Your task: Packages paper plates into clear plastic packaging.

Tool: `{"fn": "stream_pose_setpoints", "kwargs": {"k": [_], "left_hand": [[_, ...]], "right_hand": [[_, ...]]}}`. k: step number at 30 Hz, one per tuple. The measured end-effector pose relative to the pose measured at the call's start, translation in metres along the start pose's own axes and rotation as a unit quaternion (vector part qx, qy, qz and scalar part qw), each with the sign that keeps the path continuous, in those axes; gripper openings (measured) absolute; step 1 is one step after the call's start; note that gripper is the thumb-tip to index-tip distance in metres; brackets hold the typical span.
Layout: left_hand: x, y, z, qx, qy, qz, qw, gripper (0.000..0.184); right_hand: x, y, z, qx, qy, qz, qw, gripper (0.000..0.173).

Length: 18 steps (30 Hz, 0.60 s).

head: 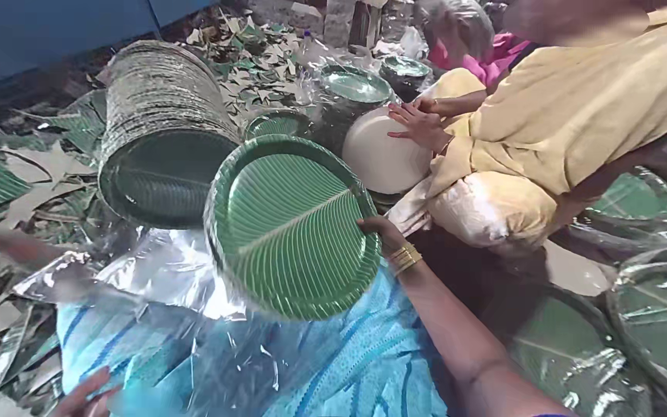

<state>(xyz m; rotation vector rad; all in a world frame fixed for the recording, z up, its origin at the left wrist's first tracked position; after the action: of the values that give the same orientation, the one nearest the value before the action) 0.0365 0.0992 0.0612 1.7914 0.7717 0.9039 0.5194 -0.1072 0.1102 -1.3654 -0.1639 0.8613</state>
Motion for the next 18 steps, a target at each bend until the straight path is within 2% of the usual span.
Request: {"fn": "stream_pose_setpoints", "kwargs": {"k": [2,3,4,5,6,8,10,13,15,18], "left_hand": [[0.016,0.012,0.013,-0.128,-0.066,0.008,0.989,0.08],[0.019,0.008,0.023,-0.205,-0.116,0.023,0.972,0.088],[0.018,0.001,0.034,-0.273,-0.165,0.037,0.947,0.086],[0.012,0.01,0.051,-0.33,-0.125,-0.004,0.936,0.076],[0.004,0.03,0.07,-0.362,-0.047,-0.084,0.927,0.058],[-0.01,0.034,0.091,-0.385,-0.009,-0.179,0.905,0.032],[-0.025,0.008,0.098,-0.367,0.008,-0.23,0.901,0.017],[-0.036,-0.008,0.097,-0.262,0.014,-0.298,0.918,0.032],[-0.03,-0.011,0.096,-0.257,0.025,-0.306,0.916,0.038],[-0.022,-0.022,0.101,-0.251,0.028,-0.314,0.915,0.042]], "right_hand": [[-0.02,-0.006,0.005,-0.044,-0.043,-0.008,0.998,0.014],[-0.026,-0.004,0.01,-0.08,-0.063,-0.01,0.995,0.016],[-0.03,0.001,0.016,-0.119,-0.082,-0.007,0.989,0.02],[-0.032,0.01,0.022,-0.158,-0.101,0.002,0.982,0.029],[-0.034,0.019,0.029,-0.201,-0.112,0.017,0.973,0.038],[-0.034,0.04,0.039,-0.246,-0.131,0.074,0.958,0.056],[-0.029,0.063,0.04,-0.243,-0.137,0.106,0.954,0.055],[-0.034,0.074,0.043,-0.188,-0.154,0.135,0.961,0.046],[-0.035,0.07,0.05,-0.137,-0.158,0.143,0.967,0.039],[-0.031,0.066,0.052,-0.184,-0.127,0.164,0.961,0.04]]}}
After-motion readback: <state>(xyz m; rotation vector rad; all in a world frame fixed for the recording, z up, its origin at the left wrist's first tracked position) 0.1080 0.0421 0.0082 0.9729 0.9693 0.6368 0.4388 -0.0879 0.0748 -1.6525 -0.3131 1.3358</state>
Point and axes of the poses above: each hand's wrist, its own x-axis towards the middle knuckle, its own z-axis out of the palm, y = z × x, the point moved 5 cm from there along x, towards the middle knuckle, and after that the axes turned 4 degrees about z, right-handed, at the moved point
